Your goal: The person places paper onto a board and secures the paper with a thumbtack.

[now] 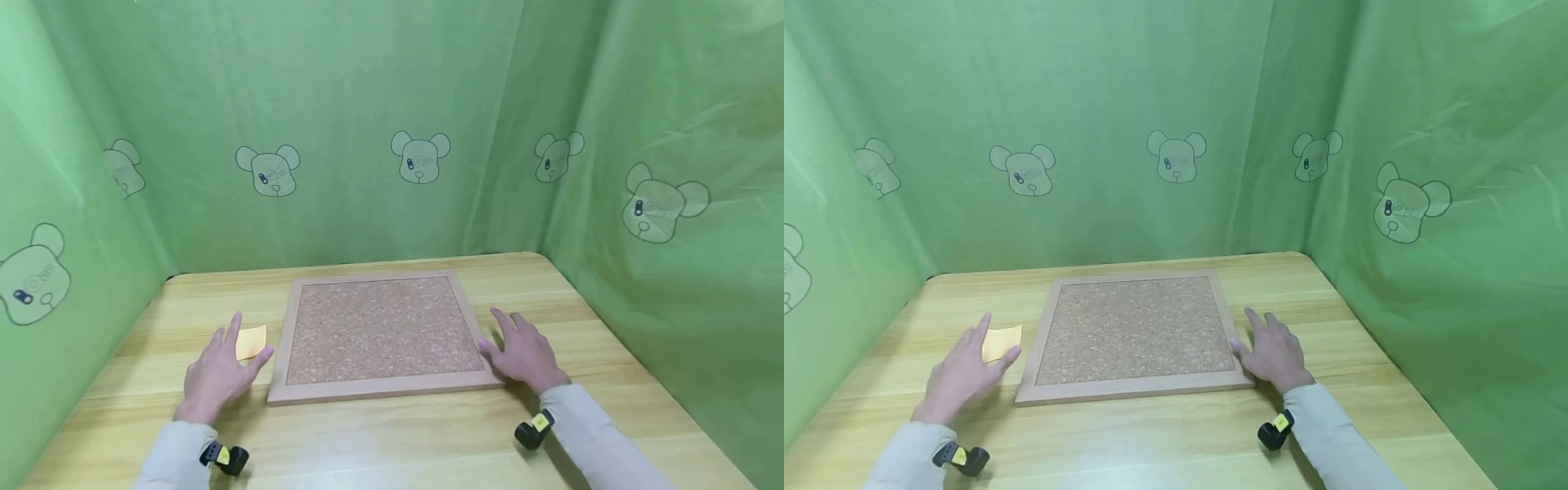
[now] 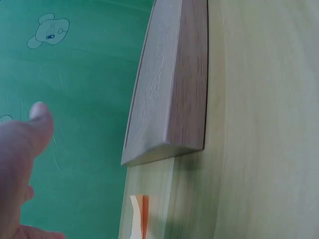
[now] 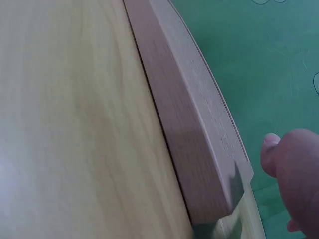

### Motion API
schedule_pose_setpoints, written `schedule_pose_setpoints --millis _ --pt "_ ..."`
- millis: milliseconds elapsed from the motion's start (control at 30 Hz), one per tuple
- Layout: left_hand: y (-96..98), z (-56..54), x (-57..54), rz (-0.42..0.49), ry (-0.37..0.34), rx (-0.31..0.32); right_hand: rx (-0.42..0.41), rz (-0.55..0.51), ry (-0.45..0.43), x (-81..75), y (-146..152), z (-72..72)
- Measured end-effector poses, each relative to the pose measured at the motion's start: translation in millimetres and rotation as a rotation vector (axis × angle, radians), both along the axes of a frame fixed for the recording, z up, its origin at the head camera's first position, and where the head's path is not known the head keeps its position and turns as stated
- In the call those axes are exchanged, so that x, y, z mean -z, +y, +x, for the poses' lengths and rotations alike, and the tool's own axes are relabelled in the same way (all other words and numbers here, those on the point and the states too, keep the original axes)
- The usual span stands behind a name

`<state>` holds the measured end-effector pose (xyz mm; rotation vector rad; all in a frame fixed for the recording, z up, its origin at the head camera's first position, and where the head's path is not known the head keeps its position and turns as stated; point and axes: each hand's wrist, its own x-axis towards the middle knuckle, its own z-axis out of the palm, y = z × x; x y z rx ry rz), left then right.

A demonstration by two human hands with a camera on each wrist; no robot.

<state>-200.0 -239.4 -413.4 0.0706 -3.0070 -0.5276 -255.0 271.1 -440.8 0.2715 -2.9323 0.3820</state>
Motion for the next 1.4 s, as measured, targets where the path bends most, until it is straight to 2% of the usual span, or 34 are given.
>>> schedule_pose_setpoints --millis 167,333,533,667,900,1200,1400 --pt "-8.2 -5.3 0.3 0.050 -0.003 0.015 -0.006 -0.007 0.010 0.9 4 -6.4" --pt "-15.8 -9.4 0.1 0.103 0.006 0.005 -0.007 0.009 0.008 -0.5 6 -13.7" --pt "-21.4 -13.9 -1.7 0.137 0.009 -0.025 0.021 0.004 -0.066 -1.5 6 -22.7" --pt "-26.0 -17.6 -1.9 0.156 -0.033 -0.049 0.037 -0.012 -0.104 0.0 8 -27.4" --pt "-34.0 -23.4 3.5 0.160 -0.095 -0.063 0.015 -0.015 -0.115 4.3 12 -32.1" --pt "-41.6 -30.3 11.4 0.117 -0.094 -0.053 0.009 -0.016 -0.135 8.1 13 -39.2" --pt "-44.7 -33.5 14.5 0.120 -0.112 -0.079 0.013 -0.027 -0.134 6.9 14 -40.8"
